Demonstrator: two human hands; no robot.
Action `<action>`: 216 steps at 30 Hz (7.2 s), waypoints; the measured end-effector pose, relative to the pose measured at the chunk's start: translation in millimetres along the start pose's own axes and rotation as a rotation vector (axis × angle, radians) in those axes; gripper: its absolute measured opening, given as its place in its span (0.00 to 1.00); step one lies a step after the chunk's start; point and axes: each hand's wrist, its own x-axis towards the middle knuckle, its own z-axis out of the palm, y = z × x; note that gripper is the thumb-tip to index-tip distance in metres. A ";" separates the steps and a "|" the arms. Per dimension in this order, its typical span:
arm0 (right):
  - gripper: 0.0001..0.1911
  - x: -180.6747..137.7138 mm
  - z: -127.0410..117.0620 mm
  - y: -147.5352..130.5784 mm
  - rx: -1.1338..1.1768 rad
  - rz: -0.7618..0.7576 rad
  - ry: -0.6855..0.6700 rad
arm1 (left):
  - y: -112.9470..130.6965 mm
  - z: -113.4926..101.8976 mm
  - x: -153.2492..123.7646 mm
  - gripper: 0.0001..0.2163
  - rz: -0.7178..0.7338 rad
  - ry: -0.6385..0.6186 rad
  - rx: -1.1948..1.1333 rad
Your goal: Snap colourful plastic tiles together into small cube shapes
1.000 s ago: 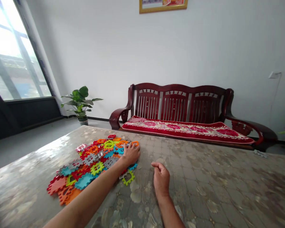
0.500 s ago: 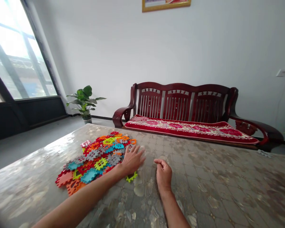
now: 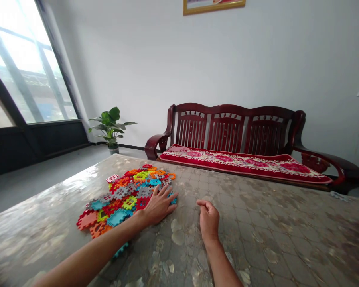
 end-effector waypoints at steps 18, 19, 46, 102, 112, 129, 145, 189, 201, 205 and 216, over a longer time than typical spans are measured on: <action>0.18 -0.8 0.1 1.1 -0.031 0.000 0.003 | -45.7 -36.7 -134.9 0.30 0.130 -0.142 -0.039; 0.18 -1.3 -0.3 0.6 -0.027 0.003 -0.001 | -47.9 -36.0 -131.9 0.29 0.115 -0.140 -0.045; 0.15 2.2 0.4 3.9 0.011 -0.031 -0.008 | 8.5 4.3 -20.2 0.25 0.001 -0.028 -0.074; 0.18 18.0 -19.5 3.8 -1.082 -0.385 -0.180 | -85.2 -23.0 -8.3 0.24 -0.516 0.081 -0.026; 0.18 17.2 -18.6 1.6 -1.078 -0.381 -0.168 | -202.3 -42.4 -67.7 0.33 -0.744 0.037 -0.238; 0.18 16.2 -18.5 -0.4 -1.068 -0.385 -0.179 | -231.9 -4.4 -115.8 0.35 -0.662 0.051 -0.431; 0.18 15.8 -19.3 -1.5 -1.041 -0.385 -0.182 | -149.6 -3.7 -105.0 0.30 -0.800 0.096 -0.256; 0.18 16.0 -19.0 -1.6 -0.967 -0.356 -0.177 | 10.5 3.8 -126.1 0.38 -0.080 -0.023 -0.172; 0.26 41.4 -39.9 7.4 0.046 0.020 -0.075 | 81.2 -5.0 -38.1 0.38 -0.106 -0.288 -0.365; 0.25 48.1 -55.4 7.8 0.132 0.028 0.070 | 95.8 -12.2 -18.9 0.37 -0.058 -0.316 -0.439; 0.22 57.5 -67.9 11.8 0.217 0.121 0.098 | -1.4 -39.3 62.7 0.19 -0.237 0.074 -0.246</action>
